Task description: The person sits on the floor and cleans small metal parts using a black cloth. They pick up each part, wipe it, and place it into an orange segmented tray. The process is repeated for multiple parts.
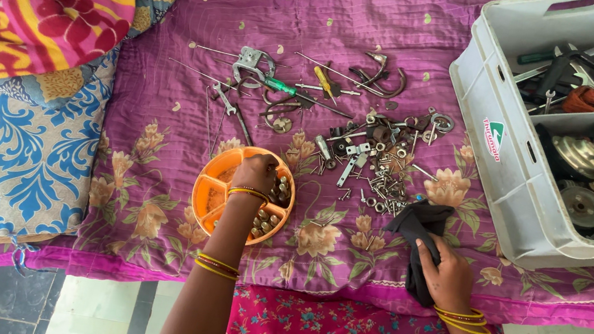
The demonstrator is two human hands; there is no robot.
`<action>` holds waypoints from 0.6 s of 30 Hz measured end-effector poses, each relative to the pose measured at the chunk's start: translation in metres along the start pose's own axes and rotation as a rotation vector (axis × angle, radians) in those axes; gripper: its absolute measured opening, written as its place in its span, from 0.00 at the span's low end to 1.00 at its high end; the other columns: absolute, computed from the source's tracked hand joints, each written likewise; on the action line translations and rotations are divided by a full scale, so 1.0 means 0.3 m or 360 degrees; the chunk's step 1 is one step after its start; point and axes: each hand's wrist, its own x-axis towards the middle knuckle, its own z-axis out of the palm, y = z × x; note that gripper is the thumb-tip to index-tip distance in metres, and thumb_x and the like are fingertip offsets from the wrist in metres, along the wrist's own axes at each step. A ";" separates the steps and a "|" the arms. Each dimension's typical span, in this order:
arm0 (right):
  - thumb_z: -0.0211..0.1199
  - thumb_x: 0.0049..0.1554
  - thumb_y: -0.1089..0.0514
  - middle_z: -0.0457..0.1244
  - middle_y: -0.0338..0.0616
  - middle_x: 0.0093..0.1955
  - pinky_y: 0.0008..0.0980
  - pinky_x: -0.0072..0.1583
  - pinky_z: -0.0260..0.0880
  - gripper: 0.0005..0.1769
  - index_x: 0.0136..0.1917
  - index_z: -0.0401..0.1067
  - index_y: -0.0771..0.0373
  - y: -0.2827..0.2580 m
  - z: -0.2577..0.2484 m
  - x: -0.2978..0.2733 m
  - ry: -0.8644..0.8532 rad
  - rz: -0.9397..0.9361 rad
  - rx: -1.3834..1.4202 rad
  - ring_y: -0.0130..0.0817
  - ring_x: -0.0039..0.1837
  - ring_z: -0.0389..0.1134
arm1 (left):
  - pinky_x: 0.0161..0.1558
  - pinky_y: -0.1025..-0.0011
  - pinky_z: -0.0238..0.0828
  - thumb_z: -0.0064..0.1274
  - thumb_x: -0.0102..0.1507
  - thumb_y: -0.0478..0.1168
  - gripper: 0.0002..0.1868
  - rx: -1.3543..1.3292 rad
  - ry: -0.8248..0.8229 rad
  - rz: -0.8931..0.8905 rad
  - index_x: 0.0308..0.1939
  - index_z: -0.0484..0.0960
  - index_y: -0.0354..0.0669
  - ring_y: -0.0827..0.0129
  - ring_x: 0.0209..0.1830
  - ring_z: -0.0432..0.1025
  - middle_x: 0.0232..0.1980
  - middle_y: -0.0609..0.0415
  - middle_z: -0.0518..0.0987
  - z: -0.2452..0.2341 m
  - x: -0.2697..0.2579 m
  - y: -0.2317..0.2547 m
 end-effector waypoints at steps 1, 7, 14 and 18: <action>0.61 0.61 0.47 0.70 0.56 0.43 0.47 0.44 0.70 0.17 0.55 0.77 0.61 -0.003 -0.001 0.000 0.0000 0.0000 0.0002 0.57 0.44 0.73 | 0.46 0.56 0.78 0.58 0.60 0.38 0.10 0.0008 0.0000 -0.0002 0.44 0.88 0.48 0.47 0.41 0.80 0.39 0.43 0.85 -0.003 -0.001 0.001; 0.61 0.61 0.48 0.70 0.56 0.42 0.47 0.44 0.70 0.16 0.55 0.77 0.61 -0.012 -0.006 0.001 0.0003 0.0004 0.0007 0.56 0.44 0.73 | 0.45 0.55 0.78 0.59 0.59 0.39 0.10 0.0040 -0.0017 -0.0026 0.43 0.88 0.47 0.47 0.40 0.79 0.40 0.43 0.84 -0.036 -0.023 0.029; 0.62 0.61 0.49 0.70 0.55 0.41 0.46 0.43 0.70 0.16 0.54 0.77 0.62 -0.007 -0.003 0.002 -0.0004 -0.0001 0.0016 0.54 0.42 0.73 | 0.44 0.57 0.78 0.58 0.57 0.35 0.12 -0.0044 -0.0046 0.0014 0.44 0.88 0.47 0.50 0.41 0.80 0.40 0.46 0.85 0.020 -0.019 -0.011; 0.62 0.61 0.49 0.70 0.55 0.41 0.45 0.43 0.70 0.16 0.54 0.77 0.62 -0.007 -0.001 0.001 0.0018 -0.0012 0.0026 0.54 0.43 0.73 | 0.45 0.59 0.78 0.57 0.57 0.33 0.12 -0.0025 -0.0001 0.0011 0.44 0.88 0.48 0.51 0.42 0.80 0.41 0.46 0.86 0.062 -0.005 -0.056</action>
